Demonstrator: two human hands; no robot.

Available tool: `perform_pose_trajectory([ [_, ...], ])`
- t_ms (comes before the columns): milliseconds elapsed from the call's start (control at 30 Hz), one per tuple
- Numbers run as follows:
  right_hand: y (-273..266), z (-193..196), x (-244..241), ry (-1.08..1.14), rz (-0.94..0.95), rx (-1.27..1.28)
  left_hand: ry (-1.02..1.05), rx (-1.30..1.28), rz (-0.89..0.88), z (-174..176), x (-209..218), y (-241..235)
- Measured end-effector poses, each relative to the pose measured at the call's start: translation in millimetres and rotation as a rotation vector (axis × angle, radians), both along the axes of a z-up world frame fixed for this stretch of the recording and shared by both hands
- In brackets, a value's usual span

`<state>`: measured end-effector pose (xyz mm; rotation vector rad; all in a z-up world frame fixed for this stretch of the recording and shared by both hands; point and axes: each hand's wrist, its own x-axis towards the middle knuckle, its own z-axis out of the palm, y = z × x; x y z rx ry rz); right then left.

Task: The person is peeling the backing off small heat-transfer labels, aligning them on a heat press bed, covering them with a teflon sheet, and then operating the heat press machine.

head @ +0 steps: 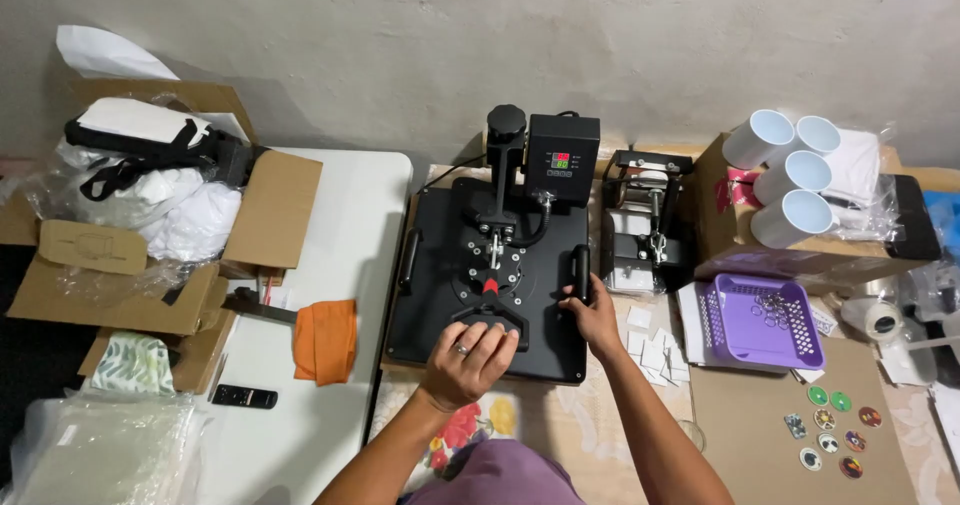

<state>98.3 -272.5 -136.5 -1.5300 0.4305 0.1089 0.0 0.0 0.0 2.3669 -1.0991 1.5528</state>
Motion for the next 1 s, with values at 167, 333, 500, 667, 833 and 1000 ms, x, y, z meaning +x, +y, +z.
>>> perform_pose_trajectory([
  [167,-12.0,-41.5,13.2,-0.172,0.009,0.023,-0.089,-0.181,-0.036,17.3,27.5,-13.5],
  [333,-12.9,-28.2,16.7,-0.158,0.019,0.030,-0.089,-0.249,0.022,68.2,81.7,-20.9],
  [500,-11.9,-18.5,20.4,-0.143,0.021,0.028,0.008,-0.324,0.194,108.6,154.2,-37.4],
  [667,-11.6,-6.8,21.8,-0.137,0.032,0.021,0.104,-0.300,0.229,111.5,213.3,-40.4],
  [833,-8.9,-4.9,14.3,-0.130,0.045,0.041,0.390,-0.296,0.312,106.6,250.1,-45.4],
  [1000,-12.4,-18.7,15.2,-0.143,0.061,0.022,0.598,-0.287,0.416,77.7,302.3,-50.5],
])
